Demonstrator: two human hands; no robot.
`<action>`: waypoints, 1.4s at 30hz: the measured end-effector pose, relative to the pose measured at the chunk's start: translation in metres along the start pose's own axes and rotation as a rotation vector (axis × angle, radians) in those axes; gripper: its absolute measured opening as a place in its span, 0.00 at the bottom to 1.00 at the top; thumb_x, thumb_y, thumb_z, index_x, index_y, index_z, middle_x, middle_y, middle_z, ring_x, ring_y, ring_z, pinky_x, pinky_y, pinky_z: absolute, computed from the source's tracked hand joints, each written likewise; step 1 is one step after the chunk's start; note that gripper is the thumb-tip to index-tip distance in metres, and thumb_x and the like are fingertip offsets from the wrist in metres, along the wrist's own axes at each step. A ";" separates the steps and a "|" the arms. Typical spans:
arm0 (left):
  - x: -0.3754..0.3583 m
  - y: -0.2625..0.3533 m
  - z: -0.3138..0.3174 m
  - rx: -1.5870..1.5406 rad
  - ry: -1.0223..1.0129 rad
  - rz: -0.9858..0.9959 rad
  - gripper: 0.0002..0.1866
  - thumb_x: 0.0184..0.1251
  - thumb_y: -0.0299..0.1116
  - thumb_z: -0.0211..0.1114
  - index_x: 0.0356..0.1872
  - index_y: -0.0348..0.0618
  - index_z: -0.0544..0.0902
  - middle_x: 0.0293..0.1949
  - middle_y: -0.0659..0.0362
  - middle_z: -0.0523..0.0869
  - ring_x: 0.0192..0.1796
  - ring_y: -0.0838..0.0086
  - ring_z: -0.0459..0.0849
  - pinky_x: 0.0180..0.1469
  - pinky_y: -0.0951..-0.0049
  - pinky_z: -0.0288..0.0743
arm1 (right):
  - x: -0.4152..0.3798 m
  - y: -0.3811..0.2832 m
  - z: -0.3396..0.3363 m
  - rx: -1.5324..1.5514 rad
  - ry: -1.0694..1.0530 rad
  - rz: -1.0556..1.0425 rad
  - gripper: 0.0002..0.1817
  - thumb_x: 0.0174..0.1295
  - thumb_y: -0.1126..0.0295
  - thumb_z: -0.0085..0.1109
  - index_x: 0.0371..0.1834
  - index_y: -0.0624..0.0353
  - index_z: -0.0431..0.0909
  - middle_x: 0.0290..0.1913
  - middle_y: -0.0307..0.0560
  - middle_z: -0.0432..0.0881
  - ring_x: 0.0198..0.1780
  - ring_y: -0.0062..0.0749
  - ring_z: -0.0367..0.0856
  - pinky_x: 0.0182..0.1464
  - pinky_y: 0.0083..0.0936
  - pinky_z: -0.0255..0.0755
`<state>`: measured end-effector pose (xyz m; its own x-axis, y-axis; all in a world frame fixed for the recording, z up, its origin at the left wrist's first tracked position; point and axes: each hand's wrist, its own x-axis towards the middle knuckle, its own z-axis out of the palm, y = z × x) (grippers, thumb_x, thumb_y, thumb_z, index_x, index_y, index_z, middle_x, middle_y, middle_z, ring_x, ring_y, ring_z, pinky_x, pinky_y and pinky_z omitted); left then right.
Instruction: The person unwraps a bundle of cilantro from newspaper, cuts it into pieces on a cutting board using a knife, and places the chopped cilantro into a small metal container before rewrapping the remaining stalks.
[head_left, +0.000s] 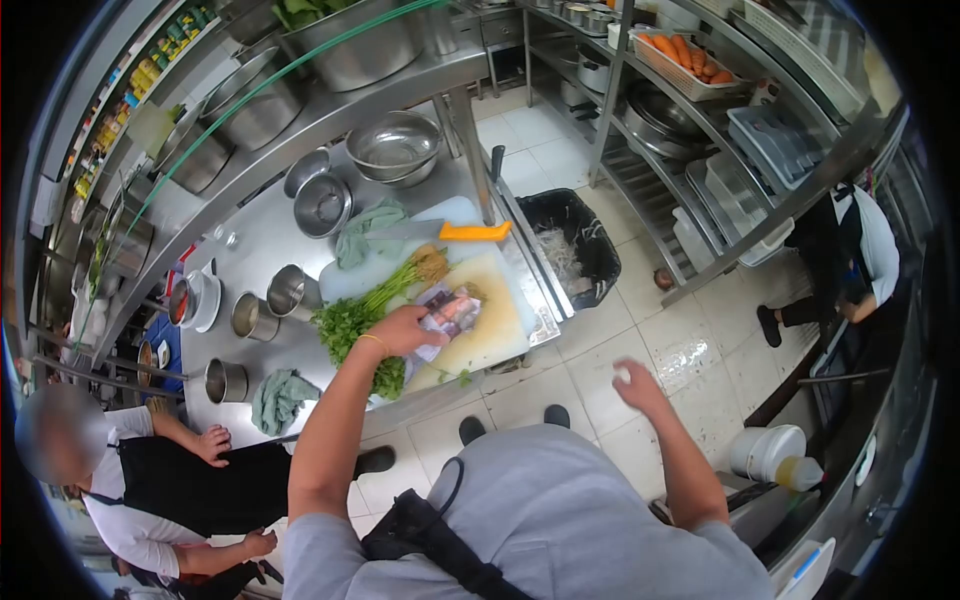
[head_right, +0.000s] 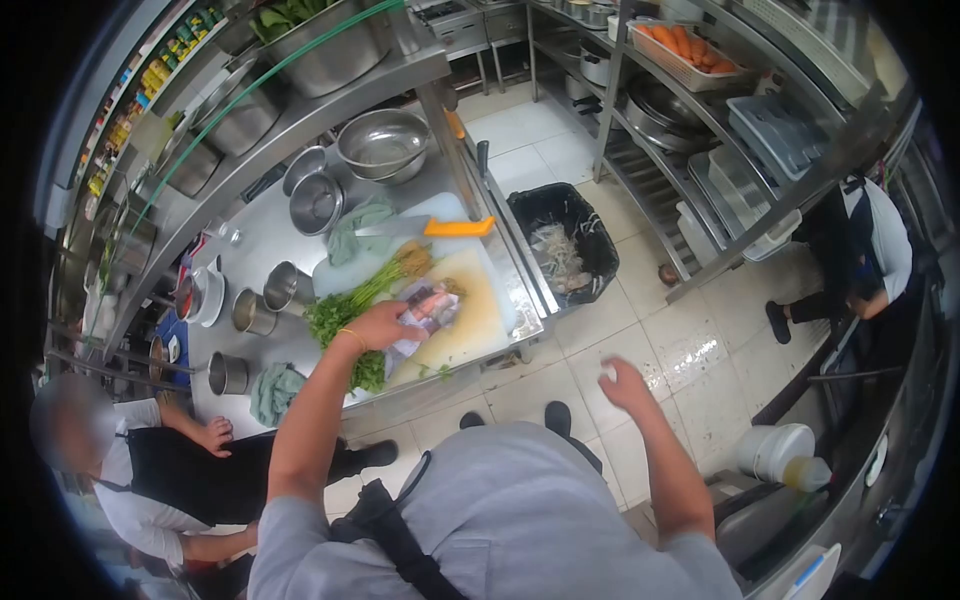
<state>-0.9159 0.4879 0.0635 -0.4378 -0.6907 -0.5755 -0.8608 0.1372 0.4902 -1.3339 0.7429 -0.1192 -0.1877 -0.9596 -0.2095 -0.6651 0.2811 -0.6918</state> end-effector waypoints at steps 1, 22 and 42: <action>-0.001 -0.005 0.004 0.000 -0.005 0.006 0.31 0.54 0.51 0.77 0.49 0.32 0.85 0.55 0.41 0.86 0.53 0.54 0.86 0.58 0.62 0.77 | -0.025 0.023 0.007 0.004 -0.056 0.086 0.19 0.61 0.66 0.64 0.54 0.61 0.82 0.55 0.60 0.85 0.59 0.54 0.83 0.65 0.40 0.74; -0.012 0.028 -0.007 0.155 0.731 0.005 0.29 0.55 0.43 0.74 0.52 0.32 0.79 0.43 0.42 0.88 0.45 0.47 0.89 0.50 0.56 0.83 | -0.003 -0.072 -0.014 0.129 0.047 0.037 0.18 0.64 0.64 0.63 0.55 0.60 0.81 0.52 0.62 0.86 0.54 0.51 0.86 0.57 0.39 0.78; -0.071 0.022 0.040 -1.400 0.339 0.312 0.19 0.69 0.29 0.70 0.59 0.39 0.80 0.49 0.59 0.87 0.50 0.72 0.87 0.54 0.68 0.82 | 0.048 -0.349 0.027 0.410 -0.137 -0.598 0.13 0.71 0.66 0.58 0.52 0.63 0.77 0.43 0.57 0.86 0.44 0.49 0.83 0.48 0.39 0.76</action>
<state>-0.9144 0.5688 0.0891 -0.3036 -0.9195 -0.2495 0.2884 -0.3383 0.8958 -1.0911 0.5990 0.0933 0.2320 -0.9479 0.2182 -0.2969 -0.2827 -0.9121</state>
